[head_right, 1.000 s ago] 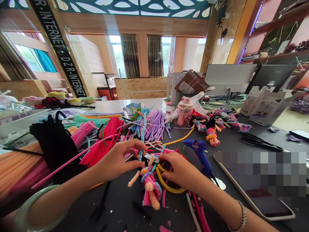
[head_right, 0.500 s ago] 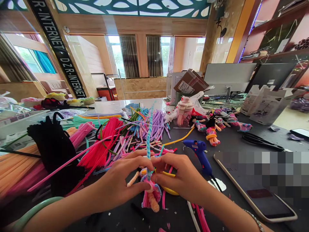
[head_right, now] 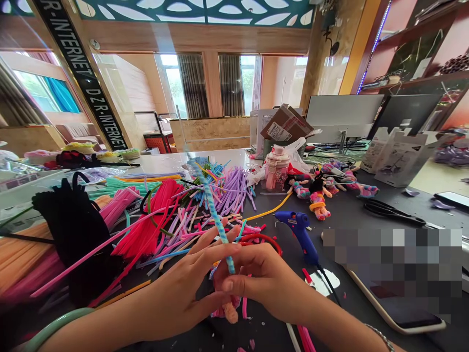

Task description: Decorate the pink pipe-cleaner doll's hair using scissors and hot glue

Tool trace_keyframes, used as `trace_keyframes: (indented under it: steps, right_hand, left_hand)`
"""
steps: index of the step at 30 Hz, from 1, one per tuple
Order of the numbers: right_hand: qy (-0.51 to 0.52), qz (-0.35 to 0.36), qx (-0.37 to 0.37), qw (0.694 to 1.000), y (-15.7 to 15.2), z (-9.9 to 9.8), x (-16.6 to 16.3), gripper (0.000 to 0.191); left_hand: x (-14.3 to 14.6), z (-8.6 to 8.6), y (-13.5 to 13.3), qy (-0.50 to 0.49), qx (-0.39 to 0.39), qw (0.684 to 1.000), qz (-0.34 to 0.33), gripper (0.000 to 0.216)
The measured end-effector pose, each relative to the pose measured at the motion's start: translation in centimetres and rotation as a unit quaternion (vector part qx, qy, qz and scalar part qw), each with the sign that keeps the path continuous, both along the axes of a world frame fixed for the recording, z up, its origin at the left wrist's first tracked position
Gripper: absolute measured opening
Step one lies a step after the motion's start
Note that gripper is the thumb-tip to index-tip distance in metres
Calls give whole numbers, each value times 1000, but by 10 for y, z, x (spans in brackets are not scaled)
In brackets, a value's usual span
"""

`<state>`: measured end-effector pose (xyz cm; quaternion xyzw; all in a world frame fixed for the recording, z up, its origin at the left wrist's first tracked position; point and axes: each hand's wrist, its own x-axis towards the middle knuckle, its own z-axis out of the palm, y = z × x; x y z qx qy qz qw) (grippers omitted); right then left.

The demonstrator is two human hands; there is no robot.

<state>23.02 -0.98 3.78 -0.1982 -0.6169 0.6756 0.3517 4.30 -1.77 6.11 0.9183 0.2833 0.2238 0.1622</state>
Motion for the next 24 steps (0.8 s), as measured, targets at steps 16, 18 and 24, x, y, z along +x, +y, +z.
trace_keyframes:
  steps: [16, 18, 24]
  right_hand:
    - [-19, -102, 17, 994, 4, -2, 3, 38]
    - [-30, -103, 18, 994, 2, -1, 3, 38]
    - [-44, -98, 27, 994, 2, -3, 2, 39]
  left_hand:
    - [-6, -22, 6, -195, -113, 974, -21, 48]
    - [-5, -26, 4, -252, -162, 954, -22, 40]
    - [7, -33, 2, -448, -335, 829, -12, 13]
